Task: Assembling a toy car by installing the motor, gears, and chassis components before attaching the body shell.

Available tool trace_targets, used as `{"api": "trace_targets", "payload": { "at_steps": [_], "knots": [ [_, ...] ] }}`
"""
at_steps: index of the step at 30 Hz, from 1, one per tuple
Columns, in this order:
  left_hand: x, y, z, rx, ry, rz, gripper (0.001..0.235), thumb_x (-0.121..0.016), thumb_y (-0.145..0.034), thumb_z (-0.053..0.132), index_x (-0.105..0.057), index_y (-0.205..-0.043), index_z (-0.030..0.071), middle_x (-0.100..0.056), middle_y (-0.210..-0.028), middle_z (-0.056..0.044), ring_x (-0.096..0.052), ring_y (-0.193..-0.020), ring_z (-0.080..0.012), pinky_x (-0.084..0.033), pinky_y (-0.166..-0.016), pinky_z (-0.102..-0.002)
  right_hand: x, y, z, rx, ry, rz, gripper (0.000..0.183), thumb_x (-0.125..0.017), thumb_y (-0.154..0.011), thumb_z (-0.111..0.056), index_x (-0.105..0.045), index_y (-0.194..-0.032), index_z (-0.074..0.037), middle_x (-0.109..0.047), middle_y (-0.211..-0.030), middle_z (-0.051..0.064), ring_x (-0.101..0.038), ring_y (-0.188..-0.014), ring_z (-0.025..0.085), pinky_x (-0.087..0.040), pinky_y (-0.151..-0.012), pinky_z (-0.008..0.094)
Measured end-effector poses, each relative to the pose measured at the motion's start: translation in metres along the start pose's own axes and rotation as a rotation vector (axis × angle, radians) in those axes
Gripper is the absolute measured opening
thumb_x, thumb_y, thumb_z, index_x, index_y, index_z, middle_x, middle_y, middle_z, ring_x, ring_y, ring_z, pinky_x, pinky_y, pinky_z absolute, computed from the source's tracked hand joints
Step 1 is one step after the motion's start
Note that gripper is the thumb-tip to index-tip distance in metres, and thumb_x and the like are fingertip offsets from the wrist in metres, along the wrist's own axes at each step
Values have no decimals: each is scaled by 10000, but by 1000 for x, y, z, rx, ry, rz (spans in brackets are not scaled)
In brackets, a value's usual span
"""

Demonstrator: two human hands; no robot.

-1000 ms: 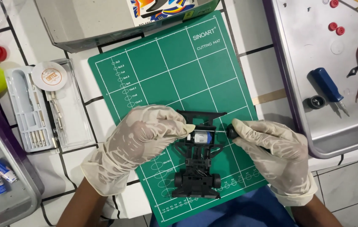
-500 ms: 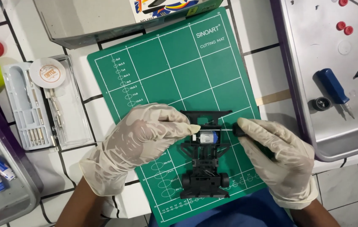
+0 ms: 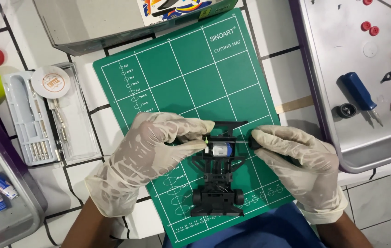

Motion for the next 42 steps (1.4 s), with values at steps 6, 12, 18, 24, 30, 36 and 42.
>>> {"api": "trace_targets", "payload": {
  "at_steps": [6,12,18,24,30,36,42],
  "knots": [
    [-5,2,-17,158,54,-30,143,-858,-802,184,-838,-933,130,-813,-923,-19,-813,-873,-144,-678,-838,-239,-1,33,59,-368,-604,12,482,-706,-698,247,-667,-1168,149,-691,-1287,297,-727,-1172,361,-645,-1029,381],
    [-9,6,-22,97,89,-39,116,-839,-835,170,-831,-951,162,-806,-925,2,-785,-830,-115,-683,-746,-216,-9,45,81,-597,-1207,43,565,-452,-878,-46,-479,-1342,276,-537,-1397,449,-546,-1328,541,-476,-1120,567],
    [-11,9,-30,109,89,-15,77,-815,-866,203,-835,-934,174,-800,-933,20,-770,-807,-91,-656,-713,-204,-1,41,81,-534,-1126,137,436,-345,-998,3,-474,-1222,354,-542,-1290,526,-580,-1229,627,-528,-1054,644],
    [-12,9,-32,140,67,-8,59,-830,-849,229,-838,-896,195,-799,-931,24,-777,-821,-98,-663,-737,-212,-1,34,72,-461,-1061,91,403,-422,-995,-22,-543,-1158,326,-585,-1259,500,-630,-1195,599,-570,-1035,639],
    [-13,10,-34,106,42,-15,45,-829,-857,192,-834,-902,190,-791,-951,29,-767,-818,-92,-661,-758,-204,0,35,72,-454,-1035,79,383,-469,-953,1,-555,-1159,312,-595,-1259,486,-638,-1193,589,-583,-1028,624],
    [-26,20,-59,769,653,71,121,-840,-745,-68,-776,-845,-44,-825,-865,-150,-822,-820,-235,-708,-725,-299,0,34,70,-443,-1006,67,374,-525,-902,28,-568,-1160,296,-606,-1259,469,-648,-1190,577,-599,-1019,605],
    [-12,6,-20,-4,-47,2,40,-819,-880,143,-811,-906,172,-773,-916,12,-716,-733,-92,-649,-694,-200,0,28,69,-431,-979,53,382,-582,-852,55,-582,-1161,279,-617,-1259,452,-658,-1188,565,-615,-1010,586]
  ]
}}
Point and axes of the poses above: each hand's wrist, its own y-axis away from the middle knuckle, its own x-axis out of the back of the hand, z = x × y, the point moved 7 cm from there along -y, towards the middle knuckle
